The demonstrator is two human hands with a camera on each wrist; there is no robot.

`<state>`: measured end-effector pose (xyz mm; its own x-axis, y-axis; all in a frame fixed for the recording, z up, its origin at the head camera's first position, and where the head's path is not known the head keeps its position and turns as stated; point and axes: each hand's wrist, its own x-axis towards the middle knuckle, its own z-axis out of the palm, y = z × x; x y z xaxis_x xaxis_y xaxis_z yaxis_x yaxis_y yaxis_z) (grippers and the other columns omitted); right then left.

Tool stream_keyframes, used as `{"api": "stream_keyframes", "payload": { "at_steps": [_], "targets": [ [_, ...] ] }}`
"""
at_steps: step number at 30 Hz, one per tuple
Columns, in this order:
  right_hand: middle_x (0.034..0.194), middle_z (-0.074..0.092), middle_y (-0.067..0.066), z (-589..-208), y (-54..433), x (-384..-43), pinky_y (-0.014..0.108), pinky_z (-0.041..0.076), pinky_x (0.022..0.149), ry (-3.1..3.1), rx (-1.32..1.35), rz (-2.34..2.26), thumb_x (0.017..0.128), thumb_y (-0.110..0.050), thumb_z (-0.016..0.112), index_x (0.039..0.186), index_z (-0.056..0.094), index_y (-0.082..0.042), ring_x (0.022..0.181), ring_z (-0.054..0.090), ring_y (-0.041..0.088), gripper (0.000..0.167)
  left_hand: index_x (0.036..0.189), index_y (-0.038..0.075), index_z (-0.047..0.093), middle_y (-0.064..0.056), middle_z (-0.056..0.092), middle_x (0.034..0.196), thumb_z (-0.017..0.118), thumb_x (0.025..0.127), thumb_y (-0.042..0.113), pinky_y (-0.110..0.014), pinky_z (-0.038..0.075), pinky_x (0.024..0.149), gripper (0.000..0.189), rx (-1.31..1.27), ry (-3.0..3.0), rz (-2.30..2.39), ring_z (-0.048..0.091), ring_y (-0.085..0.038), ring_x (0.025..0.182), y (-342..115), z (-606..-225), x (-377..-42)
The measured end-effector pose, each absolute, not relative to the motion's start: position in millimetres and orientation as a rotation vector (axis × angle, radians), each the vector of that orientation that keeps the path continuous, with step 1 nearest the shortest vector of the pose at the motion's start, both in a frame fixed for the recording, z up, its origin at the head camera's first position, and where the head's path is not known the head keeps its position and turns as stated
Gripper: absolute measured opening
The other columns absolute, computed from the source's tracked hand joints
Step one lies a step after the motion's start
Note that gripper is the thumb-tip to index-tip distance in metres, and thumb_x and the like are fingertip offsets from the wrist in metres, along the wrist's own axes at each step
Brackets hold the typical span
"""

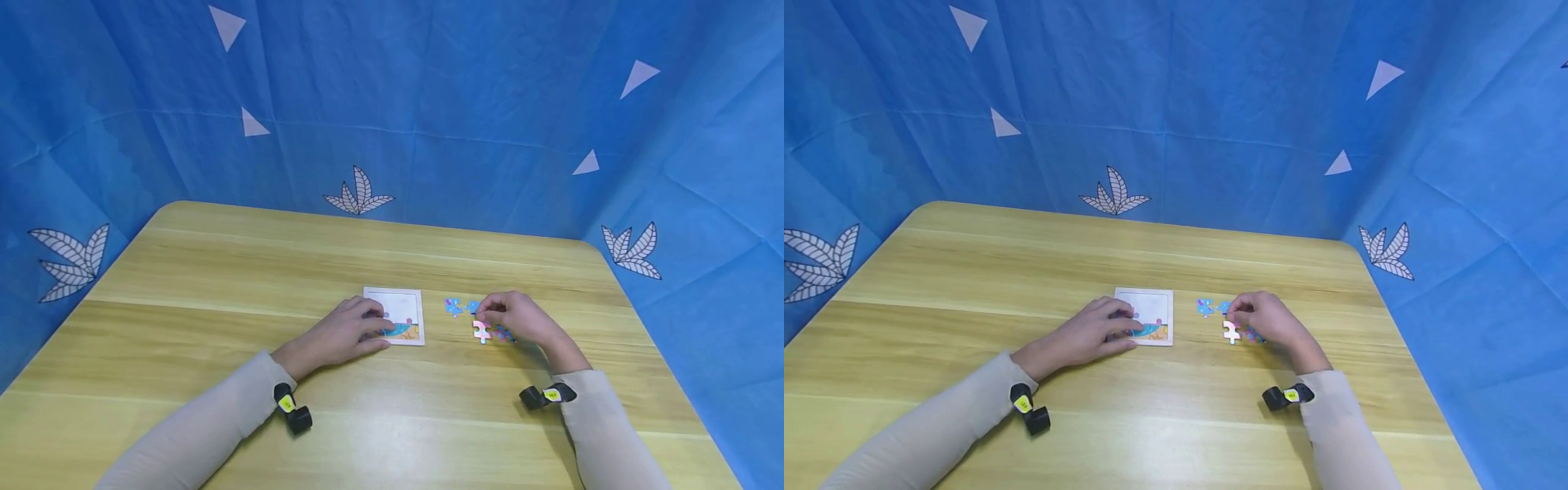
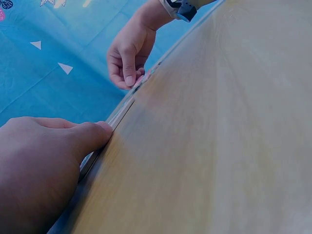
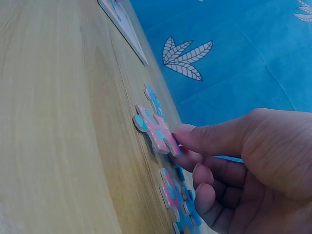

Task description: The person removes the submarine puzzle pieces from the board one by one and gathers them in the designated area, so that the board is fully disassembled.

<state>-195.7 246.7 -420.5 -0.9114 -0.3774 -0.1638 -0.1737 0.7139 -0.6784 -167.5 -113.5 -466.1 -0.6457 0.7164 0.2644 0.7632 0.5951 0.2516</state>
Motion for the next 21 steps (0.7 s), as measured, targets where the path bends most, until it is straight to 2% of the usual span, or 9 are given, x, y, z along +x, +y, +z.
{"api": "stream_keyframes", "payload": {
  "at_steps": [7, 16, 21],
  "targets": [
    [0.08, 0.063, 0.004, -419, 246, -195, 0.031, 0.045, 0.06, 2.658, -0.453, -0.971, 0.096, -0.014, 0.063, 0.099, 0.07, -0.007, 0.068, 0.054, 0.02, 0.01, 0.125, 0.023, 0.068, -0.004, 0.056, 0.126, 0.06, 0.096, 0.044, -0.042, 0.038, 0.104, 0.036, -1.25, -2.696, -0.516, 0.049, -0.021, 0.117, -113, -466, -167],
    [0.08, 0.063, 0.006, -414, 232, -190, 0.029, 0.044, 0.05, 2.672, -0.476, -0.982, 0.097, -0.015, 0.063, 0.099, 0.07, -0.008, 0.059, 0.052, 0.021, 0.01, 0.126, 0.023, 0.068, -0.003, 0.056, 0.126, 0.059, 0.096, 0.045, -0.042, 0.038, 0.105, 0.037, -1.245, -2.691, -0.498, 0.049, -0.021, 0.117, -114, -466, -167],
    [0.082, 0.064, 0.005, -413, 219, -188, 0.029, 0.047, 0.056, 2.71, -0.542, -0.994, 0.095, -0.015, 0.065, 0.099, 0.072, -0.008, 0.065, 0.055, 0.02, 0.01, 0.125, 0.023, 0.068, -0.003, 0.056, 0.125, 0.06, 0.096, 0.044, -0.042, 0.038, 0.104, 0.037, -1.252, -2.679, -0.504, 0.049, -0.02, 0.116, -114, -467, -167]
  ]
}}
